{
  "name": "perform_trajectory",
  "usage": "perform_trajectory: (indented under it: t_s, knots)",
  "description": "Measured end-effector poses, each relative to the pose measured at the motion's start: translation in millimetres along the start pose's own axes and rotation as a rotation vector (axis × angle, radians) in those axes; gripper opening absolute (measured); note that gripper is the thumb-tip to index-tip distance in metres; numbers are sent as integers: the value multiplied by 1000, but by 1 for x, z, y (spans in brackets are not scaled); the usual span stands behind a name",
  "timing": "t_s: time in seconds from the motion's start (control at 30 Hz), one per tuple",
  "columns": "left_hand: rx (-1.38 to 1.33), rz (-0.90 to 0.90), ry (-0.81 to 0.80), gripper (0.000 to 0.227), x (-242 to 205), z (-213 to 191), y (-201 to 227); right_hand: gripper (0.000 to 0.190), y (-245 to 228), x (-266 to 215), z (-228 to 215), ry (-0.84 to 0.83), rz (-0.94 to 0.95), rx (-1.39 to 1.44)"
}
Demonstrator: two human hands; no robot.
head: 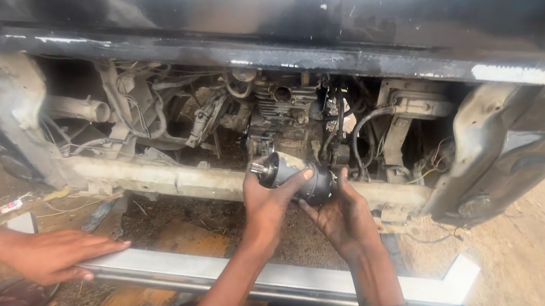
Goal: Disassembling and repairing a vehicle starter motor.
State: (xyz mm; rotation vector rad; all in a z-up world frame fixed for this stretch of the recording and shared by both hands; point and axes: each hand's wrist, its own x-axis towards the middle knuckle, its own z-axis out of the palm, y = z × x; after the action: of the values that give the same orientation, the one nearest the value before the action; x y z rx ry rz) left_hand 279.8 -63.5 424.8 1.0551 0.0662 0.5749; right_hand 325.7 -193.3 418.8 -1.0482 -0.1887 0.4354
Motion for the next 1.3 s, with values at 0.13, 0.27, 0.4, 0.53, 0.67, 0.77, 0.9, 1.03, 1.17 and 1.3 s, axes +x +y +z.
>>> perform_trajectory:
  t_s: [0.13, 0.27, 0.4, 0.53, 0.67, 0.77, 0.9, 1.03, 1.17, 1.3]
  knots:
    - [233, 106, 50, 76, 17, 12, -2, 46, 9, 40, -34, -77, -24, 178]
    - [612, 247, 136, 91, 44, 32, -1, 30, 37, 108, -80, -237, -47, 415]
    - [730, 220, 187, 103, 92, 35, -31, 28, 10, 139, -70, -293, -20, 452]
    - [595, 100, 181, 115, 146, 37, -52, 37, -4, 185, -66, -160, 104, 335]
    - [602, -144, 172, 112, 180, 31, -89, 40, 15, 218, -80, 60, 201, 241]
    - [445, -276, 30, 90, 233, 2, -161, 37, 20, 249, -88, 196, 197, 240]
    - [337, -396, -119, 75, 225, -17, -136, 36, 13, 253, -83, 308, 224, 233]
    - [612, -458, -29, 71, 225, -63, -102, 39, 13, 260, -77, 344, 272, 140]
    - [941, -291, -34, 47, 239, -92, -116, 43, 18, 286, -75, 344, 250, -26]
    - [1095, -199, -30, 47, 262, -118, -159, 51, 10, 289, -67, 376, 257, -86]
